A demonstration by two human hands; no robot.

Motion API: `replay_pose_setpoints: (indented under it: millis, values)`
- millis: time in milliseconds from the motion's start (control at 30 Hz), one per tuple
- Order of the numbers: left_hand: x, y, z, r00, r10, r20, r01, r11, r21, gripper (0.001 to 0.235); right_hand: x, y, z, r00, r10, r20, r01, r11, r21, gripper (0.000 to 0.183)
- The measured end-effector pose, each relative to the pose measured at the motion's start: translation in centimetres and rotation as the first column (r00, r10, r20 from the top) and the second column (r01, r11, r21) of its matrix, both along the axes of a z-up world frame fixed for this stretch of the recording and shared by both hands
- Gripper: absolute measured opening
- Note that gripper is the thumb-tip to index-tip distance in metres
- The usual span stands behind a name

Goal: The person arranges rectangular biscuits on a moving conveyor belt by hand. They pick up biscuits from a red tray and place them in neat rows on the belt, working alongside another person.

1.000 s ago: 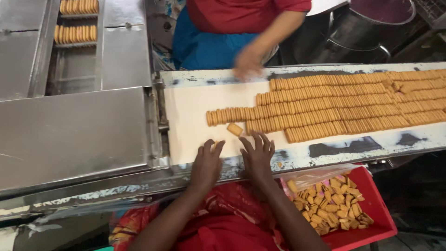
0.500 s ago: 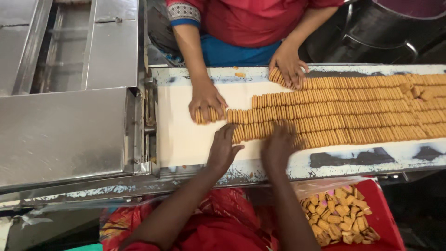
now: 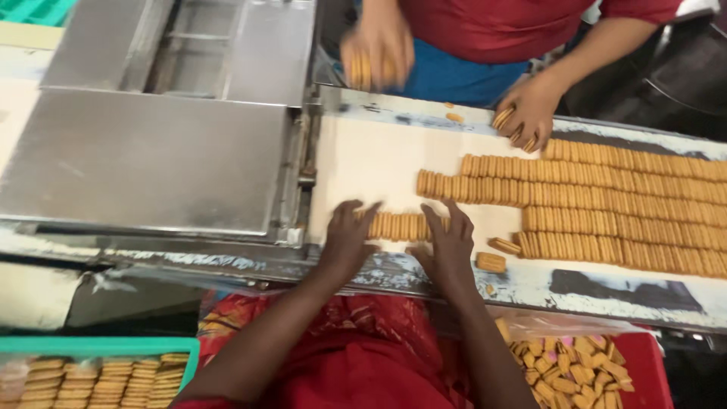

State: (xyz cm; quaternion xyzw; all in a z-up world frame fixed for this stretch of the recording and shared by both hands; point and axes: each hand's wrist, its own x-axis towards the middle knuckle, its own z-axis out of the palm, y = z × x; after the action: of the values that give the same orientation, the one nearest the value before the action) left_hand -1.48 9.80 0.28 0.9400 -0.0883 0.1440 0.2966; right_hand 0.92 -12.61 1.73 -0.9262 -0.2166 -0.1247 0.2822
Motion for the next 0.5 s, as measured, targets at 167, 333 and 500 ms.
replay_pose_setpoints:
  millis: [167,333,500]
  values:
    - [2.1,-2.3,-1.4,0.973,0.04,-0.228,-0.022,0.996,0.082,0.065,0.3,1.3,-1.7,0.998,-0.05,-0.029,0.046,0.988,-0.147,0.065]
    - [-0.3,-1.0,5.9,0.981,0.012,0.193,-0.042,0.988,0.151,0.069,0.6,1.7,-0.5,0.988,0.083,0.127,-0.09,0.995,0.052,0.063]
    - [-2.5,9.3,19.2,0.87,0.473,-0.14,-0.49,0.798,-0.351,0.075,4.8,10.0,8.3,0.935,0.014,0.354,-0.07,0.987,0.145,0.063]
